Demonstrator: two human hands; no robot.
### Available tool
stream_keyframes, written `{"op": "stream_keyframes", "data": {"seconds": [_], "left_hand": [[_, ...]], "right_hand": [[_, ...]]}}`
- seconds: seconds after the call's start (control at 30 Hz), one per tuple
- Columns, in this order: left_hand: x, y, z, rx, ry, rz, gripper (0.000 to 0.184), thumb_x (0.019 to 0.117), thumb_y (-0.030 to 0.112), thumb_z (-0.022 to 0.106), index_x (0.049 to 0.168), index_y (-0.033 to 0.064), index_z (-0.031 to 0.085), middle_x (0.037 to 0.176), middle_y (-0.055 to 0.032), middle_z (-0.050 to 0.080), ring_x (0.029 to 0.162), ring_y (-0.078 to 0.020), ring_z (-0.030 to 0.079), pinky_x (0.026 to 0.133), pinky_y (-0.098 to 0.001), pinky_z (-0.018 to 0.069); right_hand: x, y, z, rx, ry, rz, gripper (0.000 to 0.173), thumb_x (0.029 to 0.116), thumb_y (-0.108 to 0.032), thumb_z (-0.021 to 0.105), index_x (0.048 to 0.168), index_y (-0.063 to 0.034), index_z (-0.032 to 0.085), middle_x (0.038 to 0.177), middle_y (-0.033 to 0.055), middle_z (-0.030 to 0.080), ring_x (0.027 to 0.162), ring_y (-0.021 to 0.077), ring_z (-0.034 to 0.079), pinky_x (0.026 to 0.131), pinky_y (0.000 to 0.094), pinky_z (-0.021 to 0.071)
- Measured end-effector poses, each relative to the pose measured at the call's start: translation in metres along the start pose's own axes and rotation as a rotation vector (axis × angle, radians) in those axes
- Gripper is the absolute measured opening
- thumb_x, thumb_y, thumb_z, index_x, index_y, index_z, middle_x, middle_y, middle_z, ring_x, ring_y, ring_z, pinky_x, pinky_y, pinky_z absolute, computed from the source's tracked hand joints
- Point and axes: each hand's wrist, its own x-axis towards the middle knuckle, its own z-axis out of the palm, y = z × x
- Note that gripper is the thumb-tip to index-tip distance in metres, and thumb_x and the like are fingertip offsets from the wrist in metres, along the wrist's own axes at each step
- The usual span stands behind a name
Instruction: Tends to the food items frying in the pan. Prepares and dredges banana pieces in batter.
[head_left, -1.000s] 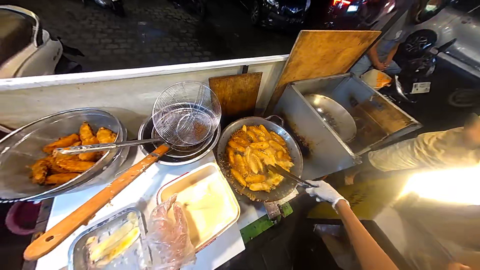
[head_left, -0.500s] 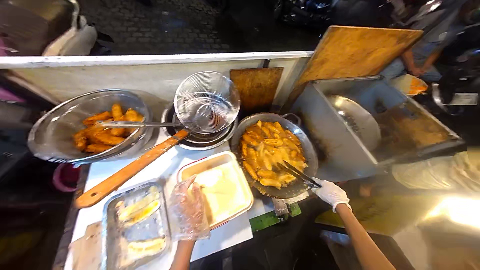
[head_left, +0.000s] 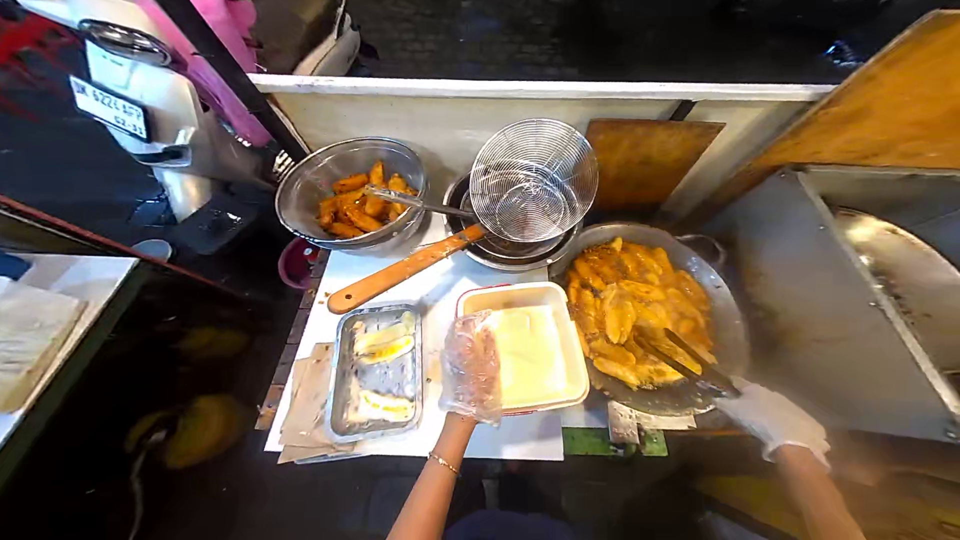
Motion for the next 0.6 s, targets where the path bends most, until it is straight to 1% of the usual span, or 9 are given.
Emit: {"op": "stream_keyframes", "data": {"seconds": [0.1,0.17,0.23,0.33,0.37,0.4,0.47,0.5,0.6], "left_hand": [[0.000,-0.003,0.005,0.005,0.014,0.019,0.030,0.0999,0.028,0.060,0.125,0.0152,0.071,0.127,-0.0082,0.069,0.123,-0.0244,0.063,0.107,-0.0463,0.0497],[-0.001,-0.007,0.007,0.005,0.016,0.023,0.031,0.0996,0.029,0.060,0.125,0.0169,0.071,0.128,-0.0071,0.069,0.124,-0.0237,0.062,0.108,-0.0465,0.0490],[-0.001,-0.005,0.004,0.010,-0.010,0.016,0.031,0.0993,0.028,0.061,0.127,0.0158,0.070,0.129,-0.0084,0.068,0.125,-0.0245,0.061,0.109,-0.0474,0.0485],[0.001,0.011,-0.009,-0.007,-0.054,0.017,0.033,0.0990,0.024,0.061,0.127,0.0101,0.069,0.131,-0.0132,0.067,0.126,-0.0289,0.061,0.110,-0.0503,0.0477],[0.002,0.014,-0.013,-0.022,-0.056,0.034,0.032,0.0993,0.023,0.061,0.126,0.0078,0.069,0.130,-0.0155,0.067,0.126,-0.0311,0.061,0.110,-0.0520,0.0470],[0.003,0.015,-0.012,-0.028,-0.038,0.061,0.032,0.0988,0.022,0.059,0.125,0.0068,0.070,0.129,-0.0170,0.067,0.125,-0.0329,0.061,0.109,-0.0532,0.0469],[0.004,0.016,-0.011,-0.001,-0.014,0.092,0.033,0.0989,0.024,0.057,0.123,0.0064,0.071,0.127,-0.0175,0.068,0.123,-0.0342,0.062,0.108,-0.0528,0.0474],[0.005,0.016,-0.011,0.014,-0.010,0.099,0.034,0.0992,0.026,0.056,0.123,0.0066,0.071,0.127,-0.0170,0.068,0.124,-0.0341,0.062,0.108,-0.0522,0.0475],[0.005,0.014,-0.010,0.005,-0.004,0.127,0.037,0.0992,0.028,0.054,0.124,0.0057,0.070,0.126,-0.0178,0.068,0.124,-0.0358,0.062,0.108,-0.0522,0.0469]], "right_hand": [[-0.006,0.029,0.004,0.186,0.033,-0.015,0.060,0.0924,-0.044,0.072,0.149,-0.0310,0.056,0.121,0.0221,0.071,0.108,0.0440,0.069,0.089,0.0704,0.0512],[-0.010,0.039,0.019,0.475,-0.025,-0.027,0.059,0.0941,-0.037,0.074,0.149,-0.0270,0.056,0.117,0.0230,0.071,0.094,0.0404,0.071,0.081,0.0637,0.0570],[-0.017,0.042,0.033,0.715,-0.081,-0.002,0.054,0.0941,-0.030,0.075,0.145,-0.0208,0.060,0.110,0.0205,0.072,0.081,0.0327,0.070,0.073,0.0534,0.0589],[-0.032,0.040,0.044,0.892,-0.060,0.063,0.049,0.0956,-0.025,0.073,0.143,-0.0186,0.062,0.109,0.0168,0.072,0.078,0.0270,0.069,0.069,0.0468,0.0585],[-0.038,0.039,0.047,0.879,-0.033,0.076,0.050,0.0964,-0.025,0.072,0.145,-0.0198,0.060,0.110,0.0167,0.072,0.078,0.0271,0.069,0.069,0.0473,0.0582],[-0.041,0.038,0.047,0.790,-0.005,0.082,0.051,0.0965,-0.029,0.071,0.146,-0.0230,0.060,0.110,0.0164,0.072,0.081,0.0287,0.070,0.071,0.0505,0.0590],[-0.045,0.031,0.041,0.545,-0.019,0.080,0.053,0.0959,-0.037,0.068,0.148,-0.0320,0.058,0.116,0.0149,0.073,0.096,0.0336,0.072,0.086,0.0603,0.0566],[-0.046,0.025,0.040,0.464,-0.046,0.069,0.054,0.0954,-0.040,0.067,0.148,-0.0349,0.056,0.119,0.0133,0.073,0.103,0.0342,0.071,0.091,0.0626,0.0545],[-0.037,0.001,0.039,0.339,-0.098,0.010,0.054,0.0958,-0.043,0.064,0.149,-0.0366,0.055,0.123,0.0111,0.072,0.109,0.0334,0.070,0.093,0.0624,0.0535]]}}
